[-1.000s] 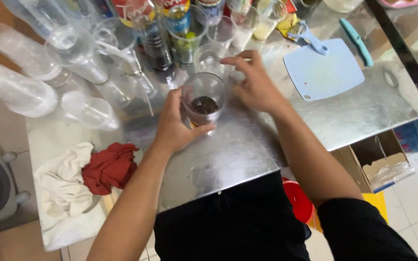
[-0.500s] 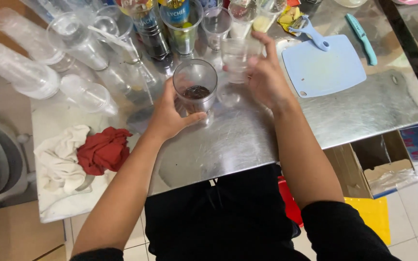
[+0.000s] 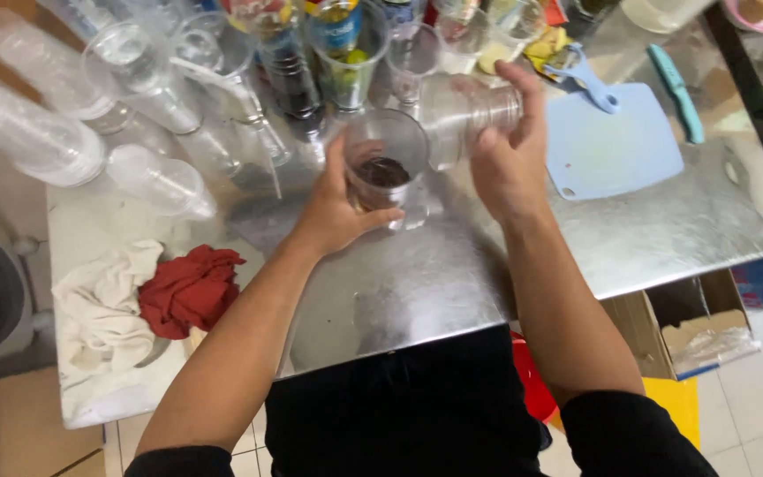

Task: The person scoops ice into a shaker, adds a dark liquid, and shakes the mixture. They then wipe the shaker with a cloth and pour the drink into a plastic cup.

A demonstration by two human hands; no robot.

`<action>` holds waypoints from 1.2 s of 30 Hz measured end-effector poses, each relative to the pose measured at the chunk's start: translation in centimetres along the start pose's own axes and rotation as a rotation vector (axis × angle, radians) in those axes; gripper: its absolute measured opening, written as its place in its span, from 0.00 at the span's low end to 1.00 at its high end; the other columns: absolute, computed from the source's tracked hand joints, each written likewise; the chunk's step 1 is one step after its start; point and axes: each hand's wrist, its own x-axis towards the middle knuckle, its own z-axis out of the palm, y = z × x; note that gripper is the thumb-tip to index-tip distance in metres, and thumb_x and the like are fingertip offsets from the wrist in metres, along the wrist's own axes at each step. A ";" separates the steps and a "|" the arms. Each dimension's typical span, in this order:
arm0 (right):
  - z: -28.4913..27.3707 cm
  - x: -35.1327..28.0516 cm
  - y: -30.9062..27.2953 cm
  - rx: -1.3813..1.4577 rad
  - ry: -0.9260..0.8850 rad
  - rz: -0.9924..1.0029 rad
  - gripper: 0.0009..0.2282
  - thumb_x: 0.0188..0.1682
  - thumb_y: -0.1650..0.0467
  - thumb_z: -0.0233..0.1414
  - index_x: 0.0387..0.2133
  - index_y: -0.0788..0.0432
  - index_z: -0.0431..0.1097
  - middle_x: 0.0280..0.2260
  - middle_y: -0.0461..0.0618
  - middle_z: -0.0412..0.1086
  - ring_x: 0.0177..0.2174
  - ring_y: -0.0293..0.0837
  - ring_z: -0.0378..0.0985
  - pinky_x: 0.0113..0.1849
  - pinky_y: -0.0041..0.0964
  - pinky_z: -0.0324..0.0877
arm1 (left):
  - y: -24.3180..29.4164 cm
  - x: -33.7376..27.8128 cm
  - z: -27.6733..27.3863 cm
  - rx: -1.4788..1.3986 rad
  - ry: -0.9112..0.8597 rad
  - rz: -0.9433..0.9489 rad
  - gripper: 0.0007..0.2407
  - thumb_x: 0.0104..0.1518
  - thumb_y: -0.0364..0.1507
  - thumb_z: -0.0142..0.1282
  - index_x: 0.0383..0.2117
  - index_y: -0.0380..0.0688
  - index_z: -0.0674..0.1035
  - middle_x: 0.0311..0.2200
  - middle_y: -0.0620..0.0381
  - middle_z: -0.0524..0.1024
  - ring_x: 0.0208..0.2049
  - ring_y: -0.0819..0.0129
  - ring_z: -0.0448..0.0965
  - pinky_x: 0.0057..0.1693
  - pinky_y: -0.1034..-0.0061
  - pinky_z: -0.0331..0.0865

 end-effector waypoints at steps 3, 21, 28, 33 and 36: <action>3.1 1.5 -2.0 -0.353 -0.174 -0.188 0.31 0.46 0.60 0.65 0.60 0.53 0.57 0.53 0.58 0.68 0.52 0.51 0.76 0.54 0.46 0.76 | 0.8 0.0 -0.4 0.068 -0.021 -0.051 0.49 0.48 0.35 0.74 0.70 0.48 0.44 0.66 0.43 0.61 0.68 0.52 0.65 0.69 0.59 0.63; 10.0 2.8 -4.0 -0.626 -0.401 -0.054 0.19 0.47 0.65 0.59 0.48 0.61 0.63 0.49 0.57 0.71 0.52 0.52 0.77 0.57 0.46 0.71 | 2.3 0.0 1.3 -0.420 0.144 0.340 0.46 0.56 0.37 0.70 0.74 0.56 0.43 0.74 0.50 0.48 0.77 0.54 0.53 0.81 0.54 0.57; 10.1 2.1 -3.6 -0.816 -0.260 -0.247 0.19 0.51 0.60 0.53 0.43 0.65 0.66 0.46 0.60 0.70 0.48 0.56 0.75 0.53 0.50 0.68 | 4.6 0.7 1.0 -0.281 0.141 0.249 0.35 0.63 0.47 0.58 0.72 0.48 0.55 0.70 0.50 0.60 0.73 0.55 0.63 0.78 0.56 0.59; 8.2 2.1 -4.9 -1.030 -0.340 -0.317 0.20 0.50 0.56 0.54 0.40 0.63 0.71 0.37 0.55 0.65 0.39 0.51 0.67 0.44 0.44 0.61 | 3.8 -0.4 1.2 -0.136 0.140 0.212 0.36 0.59 0.48 0.60 0.69 0.49 0.57 0.67 0.52 0.59 0.70 0.57 0.63 0.75 0.57 0.59; 8.3 2.1 -5.9 -1.189 -0.385 -0.402 0.18 0.51 0.56 0.54 0.35 0.62 0.71 0.30 0.52 0.68 0.31 0.48 0.68 0.40 0.45 0.59 | 4.3 -0.1 1.3 -0.141 0.145 0.255 0.35 0.56 0.48 0.60 0.66 0.46 0.60 0.63 0.52 0.62 0.65 0.57 0.67 0.70 0.60 0.63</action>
